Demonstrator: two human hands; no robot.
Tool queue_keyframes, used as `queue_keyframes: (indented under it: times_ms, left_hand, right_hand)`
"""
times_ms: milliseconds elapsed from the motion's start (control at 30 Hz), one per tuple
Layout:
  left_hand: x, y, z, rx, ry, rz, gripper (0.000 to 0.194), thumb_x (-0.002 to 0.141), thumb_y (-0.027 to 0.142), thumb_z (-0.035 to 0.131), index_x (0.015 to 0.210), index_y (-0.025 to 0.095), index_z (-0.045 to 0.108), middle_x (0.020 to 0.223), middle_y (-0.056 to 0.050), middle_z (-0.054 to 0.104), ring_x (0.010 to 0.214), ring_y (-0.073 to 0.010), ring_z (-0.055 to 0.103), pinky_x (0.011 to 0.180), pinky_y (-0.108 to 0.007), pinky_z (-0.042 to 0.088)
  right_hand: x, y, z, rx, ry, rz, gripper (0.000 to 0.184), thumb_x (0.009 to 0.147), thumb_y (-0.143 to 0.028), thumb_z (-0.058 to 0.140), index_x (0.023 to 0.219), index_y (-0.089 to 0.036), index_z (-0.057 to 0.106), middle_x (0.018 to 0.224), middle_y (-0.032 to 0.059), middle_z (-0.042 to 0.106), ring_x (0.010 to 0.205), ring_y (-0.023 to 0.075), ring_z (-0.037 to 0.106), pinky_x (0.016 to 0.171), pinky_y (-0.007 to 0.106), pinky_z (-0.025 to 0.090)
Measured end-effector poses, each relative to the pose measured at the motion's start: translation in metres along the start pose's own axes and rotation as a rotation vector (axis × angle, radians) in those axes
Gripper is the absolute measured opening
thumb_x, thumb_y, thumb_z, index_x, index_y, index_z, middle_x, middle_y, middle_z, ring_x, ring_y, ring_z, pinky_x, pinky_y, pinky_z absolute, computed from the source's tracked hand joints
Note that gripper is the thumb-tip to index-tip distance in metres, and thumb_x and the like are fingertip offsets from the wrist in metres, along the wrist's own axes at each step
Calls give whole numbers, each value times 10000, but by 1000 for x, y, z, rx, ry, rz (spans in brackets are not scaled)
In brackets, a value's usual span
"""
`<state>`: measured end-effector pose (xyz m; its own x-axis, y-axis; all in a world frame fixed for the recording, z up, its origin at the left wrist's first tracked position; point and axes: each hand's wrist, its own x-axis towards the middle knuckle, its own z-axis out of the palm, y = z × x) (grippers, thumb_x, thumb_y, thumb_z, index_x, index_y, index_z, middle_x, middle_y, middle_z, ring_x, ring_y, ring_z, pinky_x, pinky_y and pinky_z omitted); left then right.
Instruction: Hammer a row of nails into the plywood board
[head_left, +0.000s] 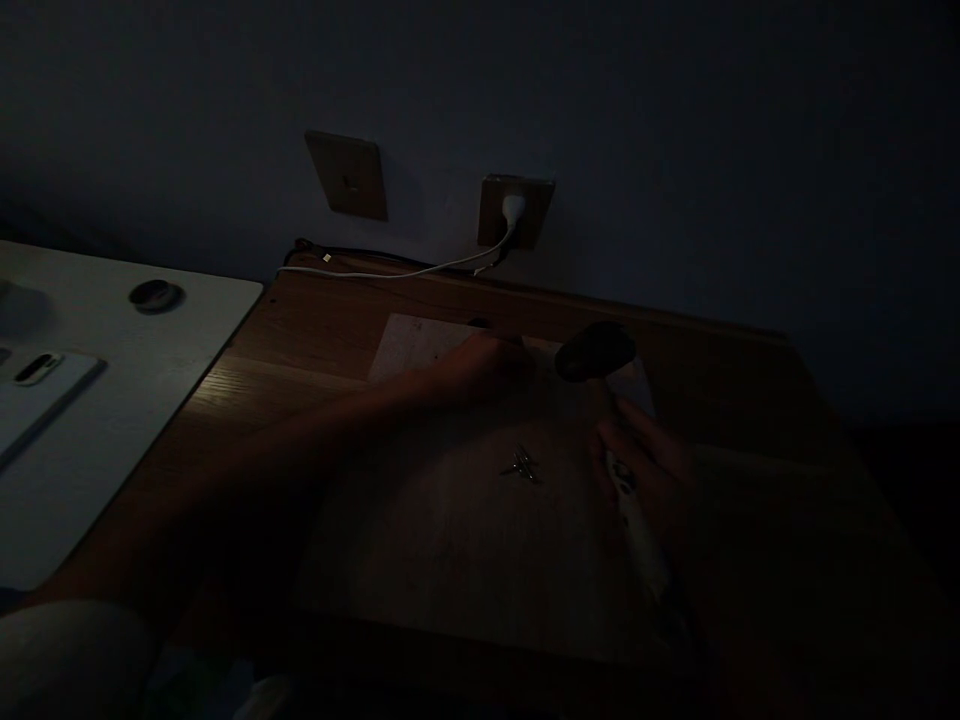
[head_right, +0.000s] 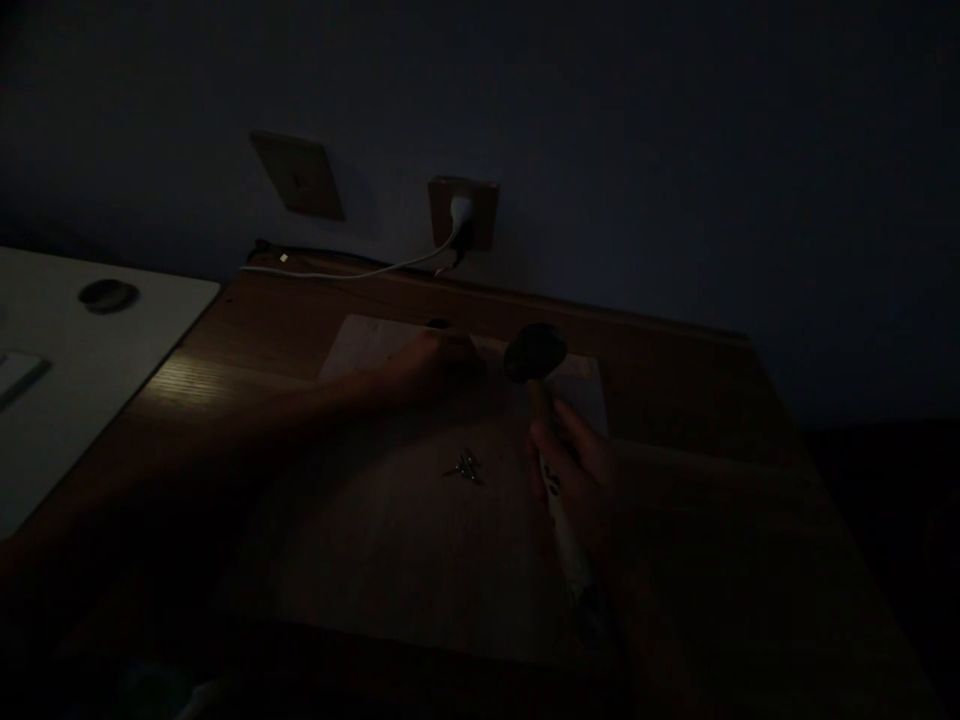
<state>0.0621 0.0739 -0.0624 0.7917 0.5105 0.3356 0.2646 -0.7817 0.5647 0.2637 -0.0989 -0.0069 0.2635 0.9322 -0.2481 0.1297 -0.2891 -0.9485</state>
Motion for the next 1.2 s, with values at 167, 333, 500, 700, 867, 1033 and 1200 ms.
queue_keyframes:
  times_ms: [167, 333, 500, 700, 867, 1033, 1200]
  left_hand:
    - [2, 1, 0, -137, 44, -105, 295, 898, 81, 647, 1168, 118, 760, 1067, -122, 807, 948, -211, 758, 860, -318, 566]
    - [0, 2, 0, -195, 52, -138, 384, 841, 68, 672, 1219, 110, 725, 1022, -102, 805, 897, -201, 754, 806, -290, 552]
    - [1, 2, 0, -210, 76, -155, 374, 843, 71, 665, 1209, 120, 717, 996, -93, 804, 865, -195, 750, 771, -278, 539]
    - [2, -1, 1, -230, 89, -196, 481, 861, 99, 675, 1340, 139, 658, 973, -73, 820, 847, -196, 772, 762, -275, 552]
    - [1, -1, 3, -234, 107, -206, 461, 857, 99, 693, 1316, 138, 681, 1004, -83, 829, 896, -208, 785, 791, -276, 557]
    - [2, -2, 0, -223, 64, -190, 450, 870, 122, 694, 1320, 133, 670, 1041, -84, 812, 926, -213, 766, 824, -292, 548]
    - [1, 13, -37, -29, -127, -127, 424, 829, 134, 724, 1247, 111, 652, 1300, -168, 690, 1053, -233, 699, 858, -309, 544]
  right_hand:
    - [-9, -19, -2, -25, -33, 24, 342, 853, -574, 793, 881, -263, 652, 585, -46, 583, 397, 124, 488, 360, 247, 369]
    - [-16, -26, 20, -11, -38, -10, 352, 884, -595, 757, 889, -262, 645, 592, -44, 583, 405, 120, 478, 363, 249, 367]
    - [-8, -11, 38, -30, -47, -51, 338, 878, -571, 738, 922, -249, 646, 544, -56, 554, 409, 121, 472, 381, 246, 351]
    - [-6, -4, 38, -36, -57, -43, 341, 892, -558, 719, 1005, -241, 667, 580, -64, 560, 413, 111, 466, 380, 240, 366]
    - [-6, -2, 38, -26, -61, 0, 385, 869, -582, 743, 1030, -238, 677, 620, -59, 585, 411, 112, 492, 372, 239, 368]
    - [-6, 0, 37, -50, -74, -35, 346, 901, -561, 716, 1040, -245, 690, 587, -60, 577, 410, 117, 489, 384, 245, 377]
    - [-9, -2, 36, 5, -53, -48, 299, 918, -545, 702, 909, -249, 654, 553, -58, 550, 404, 112, 465, 375, 233, 350]
